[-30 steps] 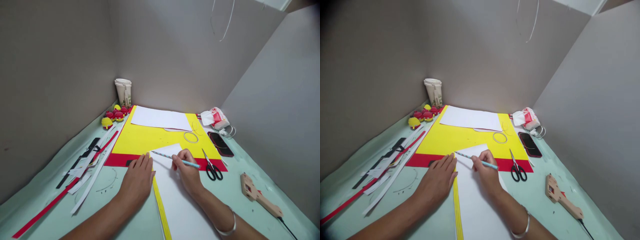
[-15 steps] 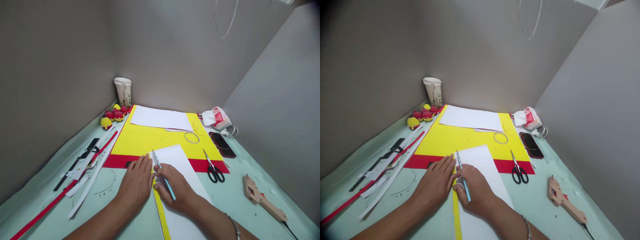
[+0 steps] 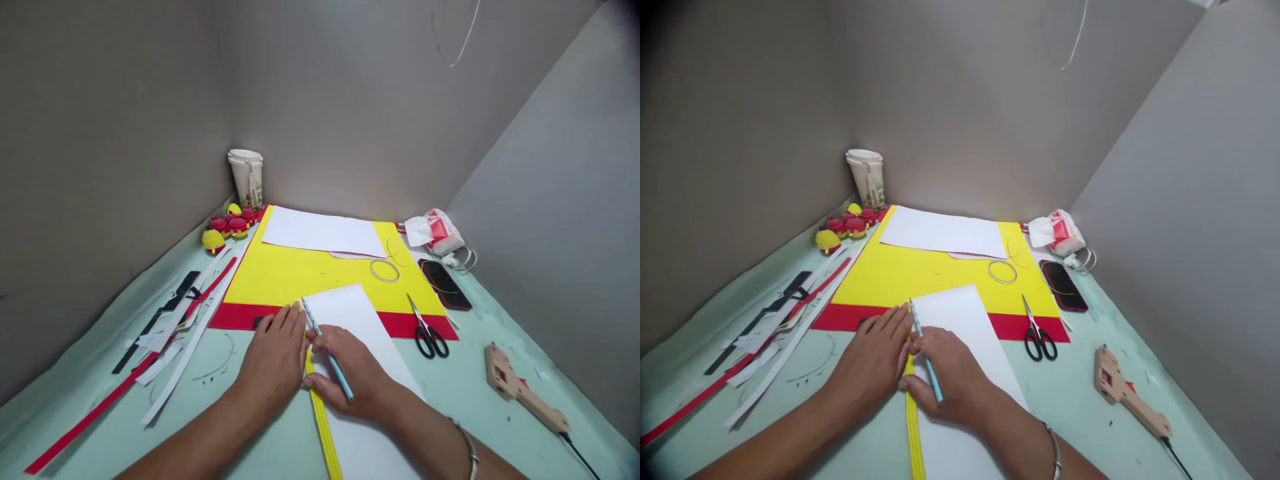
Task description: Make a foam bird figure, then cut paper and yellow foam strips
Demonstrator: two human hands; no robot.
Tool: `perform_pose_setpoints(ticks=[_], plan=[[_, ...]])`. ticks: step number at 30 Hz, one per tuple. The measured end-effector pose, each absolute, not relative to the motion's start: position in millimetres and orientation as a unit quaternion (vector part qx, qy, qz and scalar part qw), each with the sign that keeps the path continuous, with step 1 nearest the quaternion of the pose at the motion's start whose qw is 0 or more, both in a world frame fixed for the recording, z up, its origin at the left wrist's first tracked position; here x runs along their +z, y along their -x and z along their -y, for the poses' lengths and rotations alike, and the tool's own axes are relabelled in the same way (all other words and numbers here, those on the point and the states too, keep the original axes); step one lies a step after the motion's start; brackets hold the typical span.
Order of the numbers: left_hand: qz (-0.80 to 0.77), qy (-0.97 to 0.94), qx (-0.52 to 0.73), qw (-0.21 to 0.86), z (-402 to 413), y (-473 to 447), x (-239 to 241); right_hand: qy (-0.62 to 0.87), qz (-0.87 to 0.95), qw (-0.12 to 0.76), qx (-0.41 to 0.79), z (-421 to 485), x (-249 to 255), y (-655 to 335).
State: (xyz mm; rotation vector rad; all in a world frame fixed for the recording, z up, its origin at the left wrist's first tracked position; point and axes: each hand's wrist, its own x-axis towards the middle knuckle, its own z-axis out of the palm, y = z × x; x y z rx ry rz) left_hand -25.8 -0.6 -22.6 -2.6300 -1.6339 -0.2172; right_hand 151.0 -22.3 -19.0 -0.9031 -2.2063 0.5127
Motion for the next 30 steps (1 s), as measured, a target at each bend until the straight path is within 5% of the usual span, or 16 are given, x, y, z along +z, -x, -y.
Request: perform_pose_setpoints(ticks=[30], plan=[[0.53,0.844,-0.08,-0.003,0,26,-17,0.343,0.862,0.303,0.22,20,-9,-157]])
